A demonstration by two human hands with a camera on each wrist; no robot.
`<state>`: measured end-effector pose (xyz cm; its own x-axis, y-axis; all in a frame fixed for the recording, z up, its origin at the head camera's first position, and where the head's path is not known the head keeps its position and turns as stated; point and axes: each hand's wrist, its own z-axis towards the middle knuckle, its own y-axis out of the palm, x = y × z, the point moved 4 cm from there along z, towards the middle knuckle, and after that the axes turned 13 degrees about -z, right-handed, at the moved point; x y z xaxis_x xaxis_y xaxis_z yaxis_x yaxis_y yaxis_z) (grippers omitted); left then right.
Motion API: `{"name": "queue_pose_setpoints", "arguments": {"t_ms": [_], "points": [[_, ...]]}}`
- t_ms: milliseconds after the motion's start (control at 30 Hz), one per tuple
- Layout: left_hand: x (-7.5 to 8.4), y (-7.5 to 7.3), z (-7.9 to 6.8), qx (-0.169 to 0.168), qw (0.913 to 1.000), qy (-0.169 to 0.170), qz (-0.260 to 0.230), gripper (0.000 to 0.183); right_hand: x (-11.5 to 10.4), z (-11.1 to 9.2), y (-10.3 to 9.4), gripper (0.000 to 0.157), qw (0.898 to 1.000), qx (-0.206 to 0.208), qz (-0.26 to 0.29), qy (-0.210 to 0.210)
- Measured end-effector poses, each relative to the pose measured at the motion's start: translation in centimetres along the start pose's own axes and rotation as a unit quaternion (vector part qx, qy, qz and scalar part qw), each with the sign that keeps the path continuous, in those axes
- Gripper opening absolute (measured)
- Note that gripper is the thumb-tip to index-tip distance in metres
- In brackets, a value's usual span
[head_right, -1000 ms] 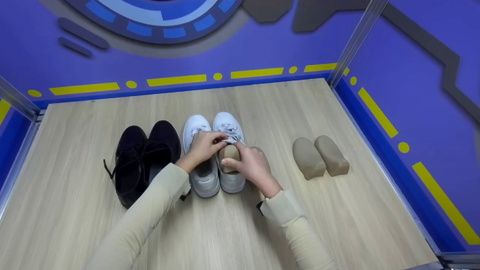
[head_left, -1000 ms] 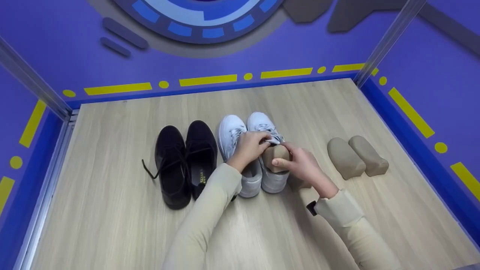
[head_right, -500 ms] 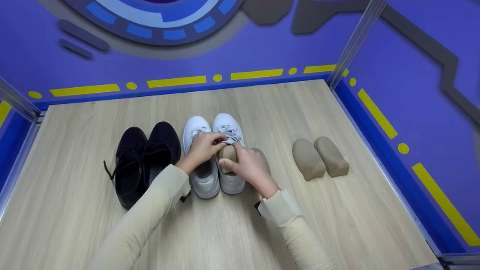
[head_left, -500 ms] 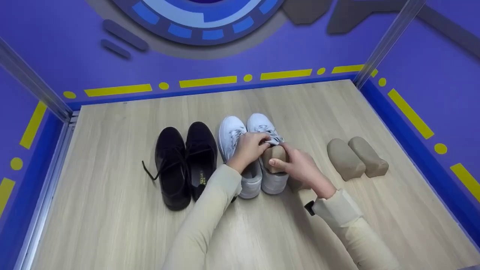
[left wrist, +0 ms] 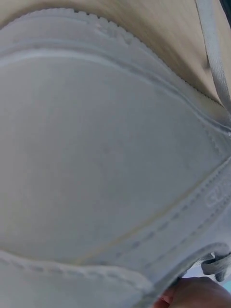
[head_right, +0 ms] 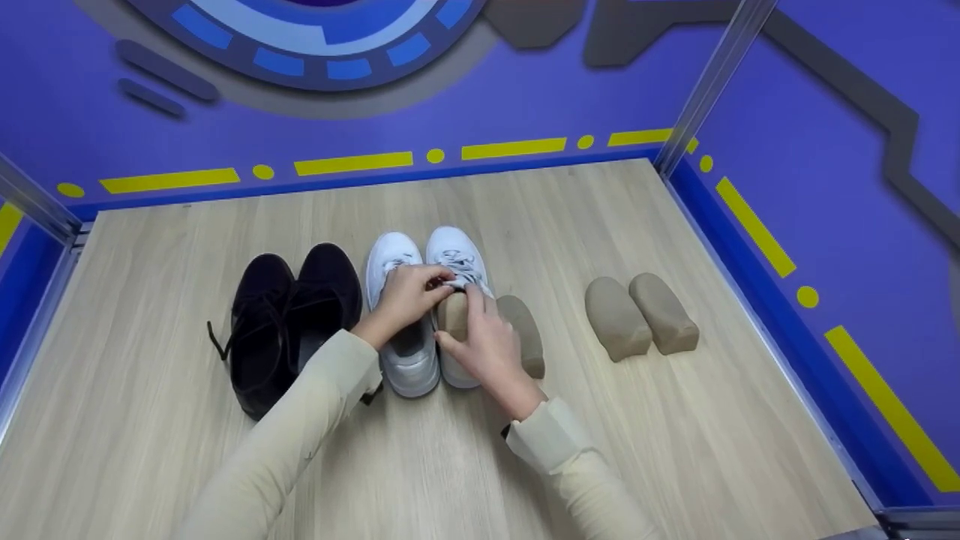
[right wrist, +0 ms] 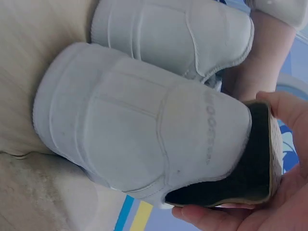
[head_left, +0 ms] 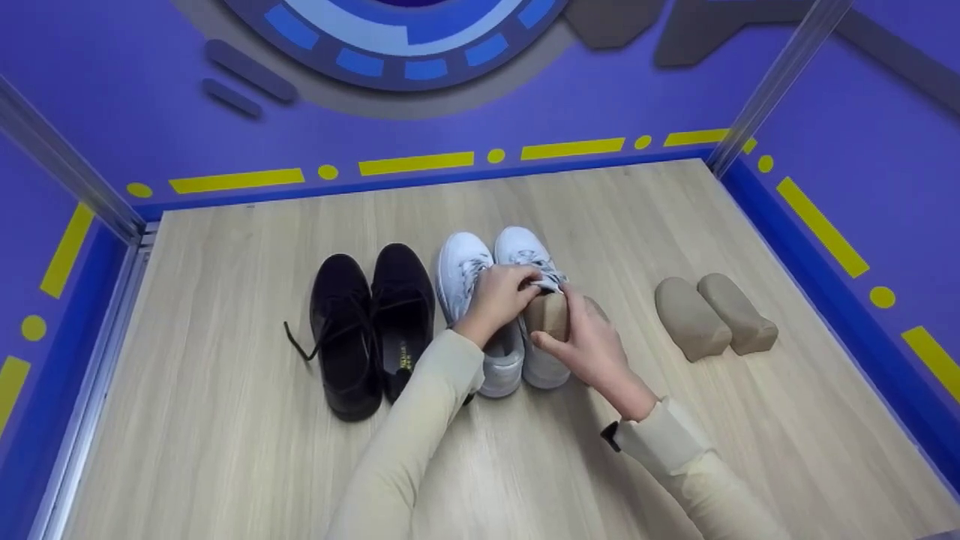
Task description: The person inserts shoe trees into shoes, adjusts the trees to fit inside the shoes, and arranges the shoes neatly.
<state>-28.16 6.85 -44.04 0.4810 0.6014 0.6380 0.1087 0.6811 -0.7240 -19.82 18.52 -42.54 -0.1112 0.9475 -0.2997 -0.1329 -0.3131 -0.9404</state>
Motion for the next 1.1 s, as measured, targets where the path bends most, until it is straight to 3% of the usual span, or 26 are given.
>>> {"name": "queue_pose_setpoints", "arguments": {"t_ms": [333,567,1100], "points": [[-0.1,-0.1,0.0,-0.007,1.0,-0.006,-0.001,0.016,-0.3,0.3,-0.2,0.063,1.0,0.012,-0.022,-0.008],[-0.2,-0.2,0.0,-0.001,1.0,0.006,0.004,0.015,-0.4,0.6,0.2,0.06,0.997,0.055,-0.057,-0.014],[-0.2,-0.1,0.1,-0.017,0.9998,-0.006,0.002,0.017,-0.1,0.9,1.2,0.061,0.997,0.049,-0.053,-0.019]]}}
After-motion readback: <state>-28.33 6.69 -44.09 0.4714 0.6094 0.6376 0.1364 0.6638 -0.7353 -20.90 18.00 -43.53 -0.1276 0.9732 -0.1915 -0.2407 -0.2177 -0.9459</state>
